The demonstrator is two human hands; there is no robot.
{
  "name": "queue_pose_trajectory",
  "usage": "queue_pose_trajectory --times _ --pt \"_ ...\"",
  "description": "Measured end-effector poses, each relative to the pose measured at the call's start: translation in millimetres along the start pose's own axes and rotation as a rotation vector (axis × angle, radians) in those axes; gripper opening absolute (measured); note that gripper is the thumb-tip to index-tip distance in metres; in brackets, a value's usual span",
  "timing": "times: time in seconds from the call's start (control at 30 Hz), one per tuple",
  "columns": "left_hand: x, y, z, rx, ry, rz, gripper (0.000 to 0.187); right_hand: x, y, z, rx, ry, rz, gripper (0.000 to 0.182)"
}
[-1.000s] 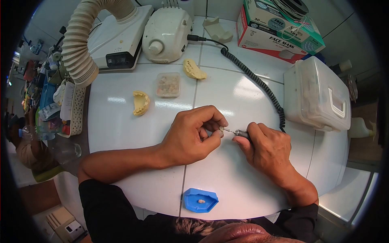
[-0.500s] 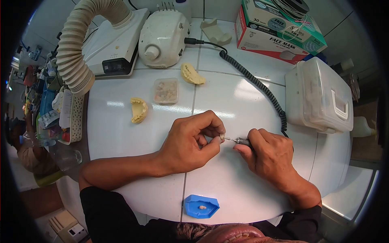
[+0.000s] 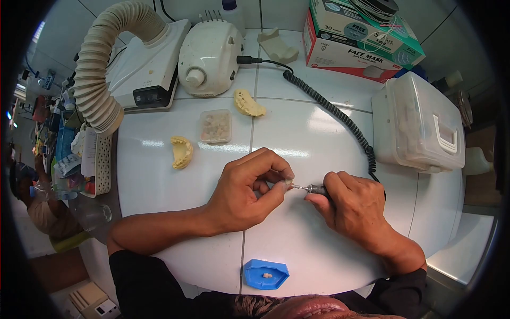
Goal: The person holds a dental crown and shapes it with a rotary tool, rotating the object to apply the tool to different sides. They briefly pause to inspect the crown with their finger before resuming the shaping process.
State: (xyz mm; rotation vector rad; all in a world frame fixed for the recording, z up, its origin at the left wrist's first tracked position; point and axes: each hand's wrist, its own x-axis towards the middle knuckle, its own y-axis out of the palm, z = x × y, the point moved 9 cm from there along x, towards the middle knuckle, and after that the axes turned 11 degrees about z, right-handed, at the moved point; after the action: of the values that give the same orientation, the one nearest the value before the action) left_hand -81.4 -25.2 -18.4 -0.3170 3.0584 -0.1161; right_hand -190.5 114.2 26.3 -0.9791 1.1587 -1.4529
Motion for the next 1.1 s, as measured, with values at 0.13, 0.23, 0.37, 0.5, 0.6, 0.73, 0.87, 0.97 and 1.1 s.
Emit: queue_pose_trajectory --times 0.13,0.23,0.37,0.5,0.6,0.73,0.87,0.97,1.1 --pt "0.6 -0.6 2.0 -0.039 -0.010 0.009 0.015 0.3 -1.5 -0.3 -0.001 -0.003 -0.005 0.051" --pt "-0.1 -1.2 2.5 -0.039 -0.018 0.004 0.016 -0.1 -1.2 0.3 0.006 0.002 0.000 0.051" --pt "1.3 1.5 1.5 -0.018 -0.056 0.079 0.017 0.6 -0.8 -0.8 0.017 0.009 0.008 0.050" --pt "1.0 -0.9 1.7 -0.047 -0.042 0.016 0.018 1.4 -1.0 -0.7 0.016 0.013 0.008 0.050" --pt "1.3 -0.6 0.9 -0.088 -0.050 0.008 0.019 1.2 -0.8 -0.5 0.005 0.017 0.014 0.051" --pt "1.3 -1.1 1.8 -0.071 -0.040 0.014 0.020 1.7 -1.3 0.1 -0.003 0.015 0.012 0.051" --pt "0.9 -1.7 3.5 -0.085 -0.056 0.009 0.020 1.4 -0.8 -0.4 -0.004 0.019 0.015 0.051" --pt "1.2 -2.2 2.3 -0.064 -0.050 0.007 0.020 1.6 -0.5 -0.7 -0.005 0.024 0.021 0.051" --pt "1.4 -1.7 3.4 -0.076 -0.038 0.013 0.019 2.2 -0.5 -0.4 0.001 0.028 0.033 0.051"
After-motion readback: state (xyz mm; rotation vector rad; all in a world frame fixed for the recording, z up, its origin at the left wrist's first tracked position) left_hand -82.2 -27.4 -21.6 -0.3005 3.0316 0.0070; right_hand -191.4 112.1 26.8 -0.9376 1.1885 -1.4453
